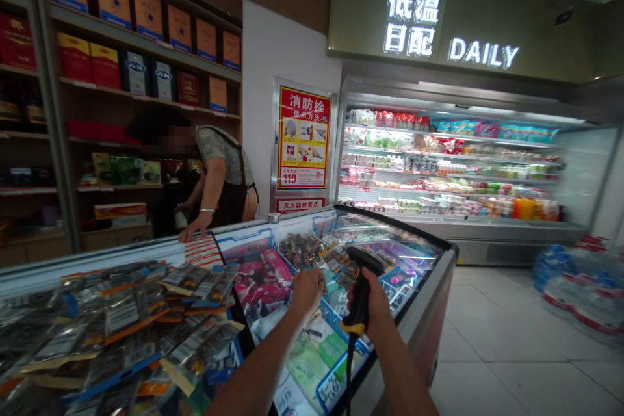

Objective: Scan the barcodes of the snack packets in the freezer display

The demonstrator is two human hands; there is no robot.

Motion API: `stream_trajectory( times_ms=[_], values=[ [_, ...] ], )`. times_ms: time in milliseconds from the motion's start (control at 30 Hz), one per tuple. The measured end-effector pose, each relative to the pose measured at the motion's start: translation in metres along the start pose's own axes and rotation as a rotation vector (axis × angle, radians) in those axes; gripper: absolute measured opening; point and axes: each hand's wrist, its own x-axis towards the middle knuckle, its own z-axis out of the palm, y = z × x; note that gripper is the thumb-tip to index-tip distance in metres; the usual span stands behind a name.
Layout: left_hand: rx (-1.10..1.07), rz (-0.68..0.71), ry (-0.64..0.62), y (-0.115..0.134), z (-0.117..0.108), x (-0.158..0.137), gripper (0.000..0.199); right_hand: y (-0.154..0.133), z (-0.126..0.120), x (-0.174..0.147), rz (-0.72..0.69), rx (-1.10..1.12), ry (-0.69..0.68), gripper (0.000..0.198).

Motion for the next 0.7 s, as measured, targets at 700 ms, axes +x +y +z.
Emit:
stream_trajectory(
  times_ms=[700],
  values=[
    [-1.161, -0.469, 0.198, -0.040, -0.010, 0.013, 0.030, 0.051, 0.023, -0.019, 0.076, 0.056, -0.062, 0.030]
  ],
)
